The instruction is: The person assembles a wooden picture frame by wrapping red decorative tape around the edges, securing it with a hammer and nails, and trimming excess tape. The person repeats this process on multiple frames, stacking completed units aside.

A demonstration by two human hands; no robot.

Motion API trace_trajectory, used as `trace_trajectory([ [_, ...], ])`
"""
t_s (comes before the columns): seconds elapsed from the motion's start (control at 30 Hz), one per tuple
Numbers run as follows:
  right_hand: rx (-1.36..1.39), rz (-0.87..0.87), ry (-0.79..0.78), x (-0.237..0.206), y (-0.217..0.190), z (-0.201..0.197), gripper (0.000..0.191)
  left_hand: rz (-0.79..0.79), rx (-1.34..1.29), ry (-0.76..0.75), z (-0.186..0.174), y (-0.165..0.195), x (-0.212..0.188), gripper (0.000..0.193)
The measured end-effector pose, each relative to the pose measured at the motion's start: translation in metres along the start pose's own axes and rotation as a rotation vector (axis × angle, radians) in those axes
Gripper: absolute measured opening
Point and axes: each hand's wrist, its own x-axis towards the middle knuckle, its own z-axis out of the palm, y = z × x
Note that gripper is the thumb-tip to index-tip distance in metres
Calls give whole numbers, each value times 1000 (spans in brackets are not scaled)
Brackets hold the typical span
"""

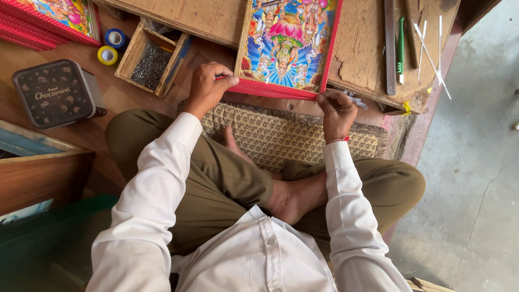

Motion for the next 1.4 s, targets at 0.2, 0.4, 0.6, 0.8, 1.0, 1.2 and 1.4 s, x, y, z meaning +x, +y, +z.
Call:
trace_trajectory([
  [0.2, 29, 97, 33, 1, -2, 1, 10, -32, -8, -1, 3, -2, 4, 20],
  [0.4, 54, 112, 39, 1, -2, 3, 10, -70, -31, -23, 4, -2, 5, 18],
  [0.6, 233, 193, 128, 3, -10, 12, 18, -216, -64, -53, 5, -2, 6, 17],
  [0.8, 471, 291, 415, 17, -12, 31, 21, -268, -348, -47, 18, 4, -2, 11],
  [1.0, 523, 339, 511, 4, -13, 83, 25, -456, -465, -27, 27, 15, -11, 10],
  [1.2, 587, 459, 345, -32, -25, 177, 25, -379, -521, -15, 28, 18, -10, 8],
  [1.4, 816, 652, 219, -36, -34, 191, 25, -415, -600, 3, 31, 16, -10, 7],
])
